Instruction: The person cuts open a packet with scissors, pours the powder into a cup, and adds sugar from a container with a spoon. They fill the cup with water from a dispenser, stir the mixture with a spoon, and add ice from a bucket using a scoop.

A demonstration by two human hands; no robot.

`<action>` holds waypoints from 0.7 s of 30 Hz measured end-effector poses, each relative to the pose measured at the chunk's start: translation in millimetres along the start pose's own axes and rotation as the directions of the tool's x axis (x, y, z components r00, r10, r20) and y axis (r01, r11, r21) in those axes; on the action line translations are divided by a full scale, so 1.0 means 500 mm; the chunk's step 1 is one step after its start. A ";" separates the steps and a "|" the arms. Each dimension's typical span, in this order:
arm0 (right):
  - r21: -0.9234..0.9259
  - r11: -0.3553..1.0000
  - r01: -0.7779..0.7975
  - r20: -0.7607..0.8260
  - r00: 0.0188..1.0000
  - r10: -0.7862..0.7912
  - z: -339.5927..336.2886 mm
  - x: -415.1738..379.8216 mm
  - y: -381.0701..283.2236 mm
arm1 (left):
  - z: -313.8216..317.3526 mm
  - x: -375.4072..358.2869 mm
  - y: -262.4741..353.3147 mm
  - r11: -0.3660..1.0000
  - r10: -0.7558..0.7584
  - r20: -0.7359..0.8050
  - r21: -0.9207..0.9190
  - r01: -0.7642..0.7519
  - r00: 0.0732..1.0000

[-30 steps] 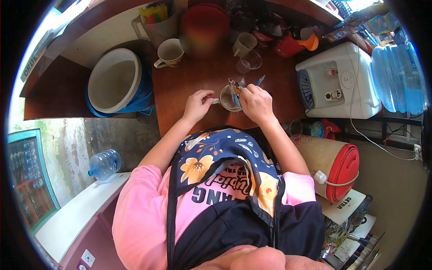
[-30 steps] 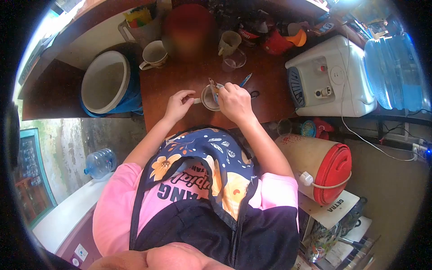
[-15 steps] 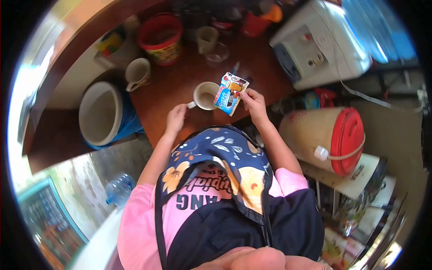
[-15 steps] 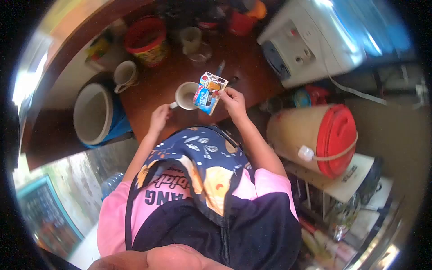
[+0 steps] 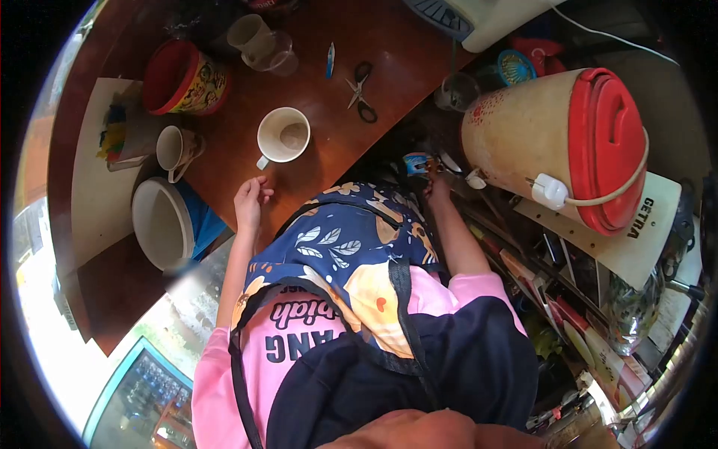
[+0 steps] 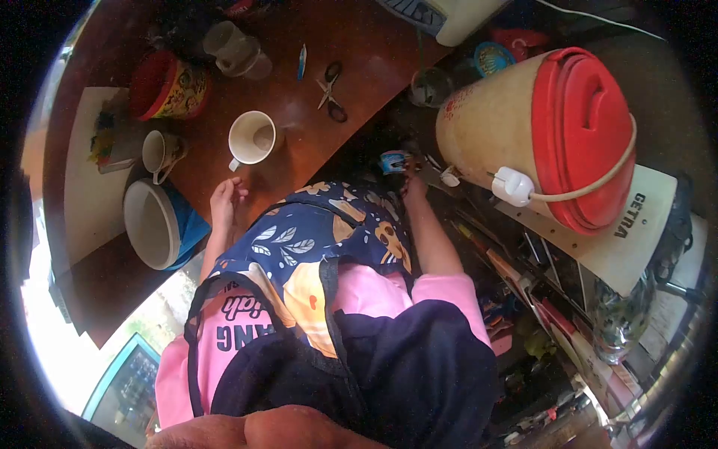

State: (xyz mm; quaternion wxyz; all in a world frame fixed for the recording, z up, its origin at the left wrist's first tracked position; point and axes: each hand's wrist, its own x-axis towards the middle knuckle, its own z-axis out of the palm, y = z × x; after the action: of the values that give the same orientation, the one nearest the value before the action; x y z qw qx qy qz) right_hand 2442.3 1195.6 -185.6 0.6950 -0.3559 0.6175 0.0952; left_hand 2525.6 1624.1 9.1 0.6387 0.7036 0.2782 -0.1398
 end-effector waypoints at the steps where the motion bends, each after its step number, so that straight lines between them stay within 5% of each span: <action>1: -0.029 1.000 -0.007 -0.054 0.999 0.005 -0.009 0.053 0.002 | -0.002 0.004 0.004 0.998 0.045 0.024 0.030 -0.046 0.999; 7: -0.132 0.991 0.037 -0.257 0.964 -0.070 -0.003 0.115 -0.020 | -0.030 -0.008 -0.010 0.982 0.078 0.026 0.170 -0.081 0.997; 8: -0.113 0.993 0.025 -0.271 0.961 -0.055 0.003 0.103 -0.030 | -0.037 -0.011 -0.025 0.854 0.286 -0.016 0.458 -0.248 0.958; 10: -0.126 0.992 0.014 -0.333 0.941 -0.056 0.014 0.107 -0.033 | -0.031 -0.038 -0.050 0.310 0.643 0.110 0.867 -0.389 0.758; 11: -0.136 0.991 0.008 -0.366 0.929 -0.058 0.014 0.111 -0.030 | -0.031 -0.052 -0.059 0.384 0.605 0.096 0.834 -0.396 0.790; 14: -0.156 0.984 0.081 -0.376 0.917 -0.135 0.001 0.114 -0.002 | -0.073 -0.050 -0.131 0.212 0.642 0.195 0.885 -0.415 0.742; 21: -0.206 0.972 0.113 -0.287 0.942 -0.171 -0.018 0.117 0.018 | -0.090 -0.057 -0.155 0.173 0.737 0.177 0.883 -0.436 0.652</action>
State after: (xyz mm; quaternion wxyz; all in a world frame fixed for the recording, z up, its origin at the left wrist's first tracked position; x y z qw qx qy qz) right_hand 2442.7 1178.8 -243.0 0.5608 -0.4735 0.6777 0.0462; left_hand 2451.4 1664.3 -32.2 0.1341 0.9844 -0.0428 0.1056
